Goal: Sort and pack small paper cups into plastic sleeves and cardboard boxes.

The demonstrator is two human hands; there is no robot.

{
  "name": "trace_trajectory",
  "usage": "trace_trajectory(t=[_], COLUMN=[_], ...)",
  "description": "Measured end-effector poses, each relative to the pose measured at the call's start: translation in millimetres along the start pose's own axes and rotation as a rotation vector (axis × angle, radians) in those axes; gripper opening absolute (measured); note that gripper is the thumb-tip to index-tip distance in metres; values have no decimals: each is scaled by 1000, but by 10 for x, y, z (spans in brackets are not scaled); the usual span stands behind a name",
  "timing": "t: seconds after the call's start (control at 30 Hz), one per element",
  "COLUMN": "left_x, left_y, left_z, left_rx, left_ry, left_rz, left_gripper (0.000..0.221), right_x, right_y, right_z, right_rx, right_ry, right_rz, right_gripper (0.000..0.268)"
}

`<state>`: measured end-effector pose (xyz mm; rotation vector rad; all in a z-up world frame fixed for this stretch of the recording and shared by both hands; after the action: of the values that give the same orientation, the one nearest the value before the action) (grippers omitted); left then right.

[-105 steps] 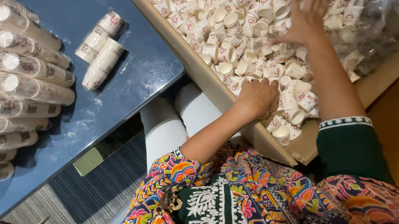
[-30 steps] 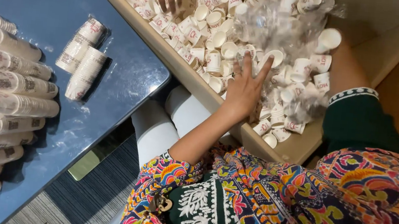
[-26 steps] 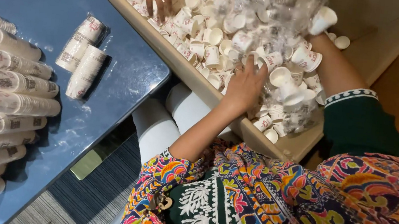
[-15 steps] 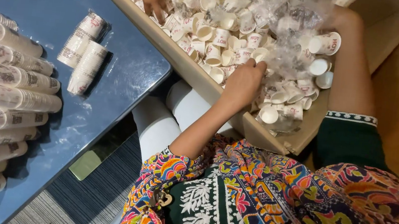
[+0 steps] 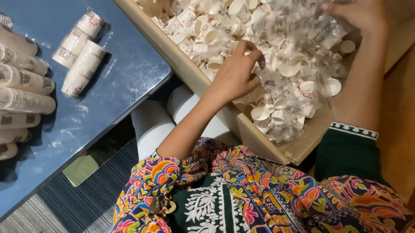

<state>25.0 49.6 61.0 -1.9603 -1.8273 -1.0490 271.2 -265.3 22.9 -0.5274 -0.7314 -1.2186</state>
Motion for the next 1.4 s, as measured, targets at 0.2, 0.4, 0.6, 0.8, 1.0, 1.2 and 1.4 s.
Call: trace_trajectory(t=[0.2,0.4,0.6,0.8,1.0,1.2,1.4], left_x=[47,-207,-457,-448,-633,-615,-603], left_y=[546,1019,1077,1009,968,973,973], left_z=[-195,30,761,737,815,793,738], left_rx=[-78,-206,127,283,195,200,175], left_ry=[-242,68,283,363,432,485,494], left_rz=[-94,-293,-324,-223,-111,-80,-84], left_gripper=[53,108,102,80,64,44,41], right_x=[31,27,-696,-930,-692,36,8], right_y=[141,-65,-105,158,-91,-581,-958], right_z=[-499,231,804,412,-455,421,281], right_rx=[192,170,77,64,-385,204,-98], right_ry=[-289,-134,-301,-362,-269,-504,-515], right_rz=[-261,-20,437,375,18,99,462], right_gripper=[62,86,122,80,53,107,95])
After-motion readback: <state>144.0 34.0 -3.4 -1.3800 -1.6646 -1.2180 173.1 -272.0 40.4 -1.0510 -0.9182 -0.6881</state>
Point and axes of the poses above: each hand's wrist, its own y-axis towards the middle knuckle, its own x-axis out of the back of the hand, z = x × y, the point moved 1 cm from there along y, towards the middle knuckle, and after that the axes turned 1 degree about z, right-handed, at the moved point
